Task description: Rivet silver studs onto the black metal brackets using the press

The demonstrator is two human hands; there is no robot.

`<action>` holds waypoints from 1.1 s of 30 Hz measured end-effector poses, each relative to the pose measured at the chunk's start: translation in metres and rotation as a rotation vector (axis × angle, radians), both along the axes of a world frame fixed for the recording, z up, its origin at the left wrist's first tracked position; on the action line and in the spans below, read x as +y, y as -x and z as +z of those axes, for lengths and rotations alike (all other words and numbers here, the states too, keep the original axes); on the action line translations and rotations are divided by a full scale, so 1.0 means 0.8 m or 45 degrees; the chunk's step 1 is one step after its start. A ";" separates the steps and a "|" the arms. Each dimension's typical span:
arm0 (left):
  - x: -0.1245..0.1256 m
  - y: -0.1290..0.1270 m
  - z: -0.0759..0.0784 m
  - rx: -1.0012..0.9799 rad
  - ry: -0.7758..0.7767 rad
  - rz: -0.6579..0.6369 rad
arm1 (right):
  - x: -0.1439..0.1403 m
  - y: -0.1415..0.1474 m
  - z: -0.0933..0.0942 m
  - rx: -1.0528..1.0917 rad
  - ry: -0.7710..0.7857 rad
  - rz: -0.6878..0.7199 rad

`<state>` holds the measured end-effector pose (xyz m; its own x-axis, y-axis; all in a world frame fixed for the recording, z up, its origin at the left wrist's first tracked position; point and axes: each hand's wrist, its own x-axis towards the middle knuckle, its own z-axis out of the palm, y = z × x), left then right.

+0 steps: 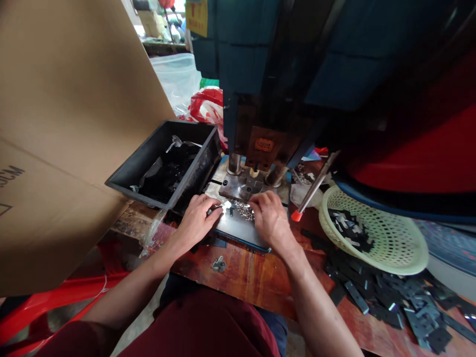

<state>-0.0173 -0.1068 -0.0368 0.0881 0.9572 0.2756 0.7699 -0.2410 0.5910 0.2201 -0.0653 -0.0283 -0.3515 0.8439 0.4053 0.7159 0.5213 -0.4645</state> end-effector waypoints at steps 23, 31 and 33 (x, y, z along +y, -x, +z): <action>-0.113 0.097 -0.057 0.143 0.120 0.316 | 0.077 0.013 0.011 0.321 0.058 -0.164; -0.109 0.096 -0.072 0.176 0.214 0.311 | 0.024 -0.057 0.036 -0.184 0.079 -0.196; -0.107 0.099 -0.075 0.186 0.243 0.294 | 0.025 -0.092 0.055 -0.433 0.141 -0.307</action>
